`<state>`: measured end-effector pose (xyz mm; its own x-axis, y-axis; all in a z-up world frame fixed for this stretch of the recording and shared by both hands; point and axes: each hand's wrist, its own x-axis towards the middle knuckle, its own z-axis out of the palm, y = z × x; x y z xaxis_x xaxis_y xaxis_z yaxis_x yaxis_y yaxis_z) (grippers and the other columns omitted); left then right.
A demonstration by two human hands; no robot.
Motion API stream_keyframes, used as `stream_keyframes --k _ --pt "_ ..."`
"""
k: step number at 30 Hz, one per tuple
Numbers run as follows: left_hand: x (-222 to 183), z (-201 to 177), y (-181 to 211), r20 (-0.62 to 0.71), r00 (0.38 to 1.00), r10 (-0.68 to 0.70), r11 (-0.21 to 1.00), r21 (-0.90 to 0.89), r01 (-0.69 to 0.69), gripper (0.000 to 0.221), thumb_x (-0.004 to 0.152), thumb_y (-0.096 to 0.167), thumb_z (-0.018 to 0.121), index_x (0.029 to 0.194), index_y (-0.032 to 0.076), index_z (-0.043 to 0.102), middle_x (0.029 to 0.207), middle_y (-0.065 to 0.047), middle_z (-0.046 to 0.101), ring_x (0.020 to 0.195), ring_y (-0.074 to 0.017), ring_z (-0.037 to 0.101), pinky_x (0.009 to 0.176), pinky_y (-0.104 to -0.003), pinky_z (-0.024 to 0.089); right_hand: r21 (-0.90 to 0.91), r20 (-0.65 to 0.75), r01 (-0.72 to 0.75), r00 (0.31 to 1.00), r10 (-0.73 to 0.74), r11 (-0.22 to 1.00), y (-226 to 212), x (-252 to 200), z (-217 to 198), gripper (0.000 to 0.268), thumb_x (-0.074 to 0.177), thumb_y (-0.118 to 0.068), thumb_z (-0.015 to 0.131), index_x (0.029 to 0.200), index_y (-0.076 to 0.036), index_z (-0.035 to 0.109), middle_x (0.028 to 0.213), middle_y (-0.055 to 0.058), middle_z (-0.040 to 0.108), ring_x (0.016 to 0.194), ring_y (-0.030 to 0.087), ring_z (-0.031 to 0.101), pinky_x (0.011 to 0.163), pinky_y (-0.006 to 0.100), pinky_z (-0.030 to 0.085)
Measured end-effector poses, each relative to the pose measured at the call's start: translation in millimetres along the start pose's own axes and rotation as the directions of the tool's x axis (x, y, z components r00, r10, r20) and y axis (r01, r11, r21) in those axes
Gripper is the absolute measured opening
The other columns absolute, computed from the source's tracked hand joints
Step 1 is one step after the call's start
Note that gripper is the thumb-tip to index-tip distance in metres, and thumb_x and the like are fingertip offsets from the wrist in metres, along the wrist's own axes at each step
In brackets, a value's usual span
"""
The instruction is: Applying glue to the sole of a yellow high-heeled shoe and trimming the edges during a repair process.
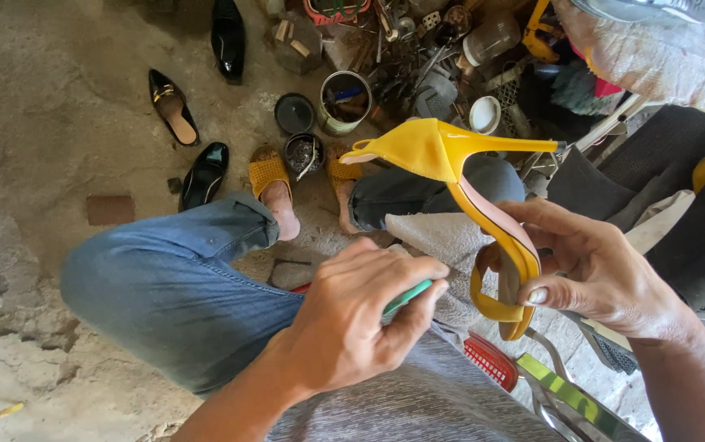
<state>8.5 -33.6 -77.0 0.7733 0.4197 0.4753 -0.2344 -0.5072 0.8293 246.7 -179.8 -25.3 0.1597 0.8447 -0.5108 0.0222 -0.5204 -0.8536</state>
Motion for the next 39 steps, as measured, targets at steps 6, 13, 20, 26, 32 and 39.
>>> stream_keyframes --k 6,13,20,26,32,39 --pt "-0.8 -11.8 12.5 -0.039 0.999 -0.005 1.000 -0.027 0.004 0.010 0.107 0.015 0.057 0.113 0.007 0.060 0.086 -0.006 0.074 0.067 -0.0122 0.070 0.065 -0.032 0.057 -0.030 0.009 0.030 1.000 -0.030 0.999 -1.0 1.1 -0.6 0.097 0.073 -0.044 0.078 0.149 0.009 0.048 0.120 0.016 0.069 0.104 0.025 0.073 0.088 0.036 0.062" --pt "6.2 -20.8 18.0 0.083 0.995 -0.052 0.992 -0.109 0.061 0.020 0.095 0.013 0.076 0.110 0.009 0.063 0.098 -0.007 0.073 0.086 -0.0217 0.072 0.079 -0.039 0.053 0.004 0.058 0.018 0.998 -0.018 1.000 -7.3 2.1 2.4 0.097 0.075 -0.046 0.081 0.149 0.005 0.046 0.129 0.018 0.071 0.107 0.024 0.077 0.078 0.035 0.073" --pt "7.0 -8.1 7.6 0.216 0.974 0.075 0.997 -0.048 -0.066 0.041 0.081 -0.002 0.087 0.107 0.003 0.056 0.096 -0.012 0.064 0.088 -0.0265 0.063 0.082 -0.041 0.049 -0.047 0.007 -0.016 1.000 0.016 0.999 -6.5 2.6 5.1 0.100 0.067 -0.049 0.081 0.146 0.005 0.051 0.133 0.014 0.069 0.116 0.021 0.071 0.079 0.037 0.070" --pt "14.4 -12.9 3.2 0.189 0.975 0.116 0.993 -0.004 -0.117 0.028 0.084 -0.005 0.075 0.104 0.003 0.057 0.096 -0.012 0.063 0.087 -0.0277 0.060 0.086 -0.041 0.047 0.004 0.069 -0.019 0.997 0.018 1.000 -1.4 1.9 0.9 0.101 0.070 -0.045 0.084 0.150 0.005 0.047 0.137 0.016 0.065 0.116 0.024 0.072 0.082 0.036 0.067" --pt "13.2 -21.7 5.9 0.179 0.970 0.164 0.982 0.060 -0.177 0.027 0.083 -0.004 0.075 0.103 0.005 0.058 0.094 -0.011 0.066 0.083 -0.0242 0.061 0.087 -0.042 0.048 0.027 0.053 -0.003 0.999 0.002 1.000 -6.2 2.2 0.6 0.098 0.070 -0.047 0.083 0.146 0.007 0.052 0.133 0.018 0.068 0.112 0.025 0.073 0.093 0.036 0.060" --pt "5.9 -6.8 -6.1 0.229 0.959 0.169 0.984 0.023 -0.179 0.025 0.091 0.005 0.077 0.110 0.006 0.060 0.094 -0.010 0.070 0.086 -0.0235 0.067 0.090 -0.043 0.052 0.090 0.114 -0.002 0.993 -0.009 0.996 -11.3 3.2 3.4 0.097 0.075 -0.044 0.086 0.150 0.004 0.047 0.128 0.020 0.074 0.103 0.027 0.080 0.084 0.035 0.067"
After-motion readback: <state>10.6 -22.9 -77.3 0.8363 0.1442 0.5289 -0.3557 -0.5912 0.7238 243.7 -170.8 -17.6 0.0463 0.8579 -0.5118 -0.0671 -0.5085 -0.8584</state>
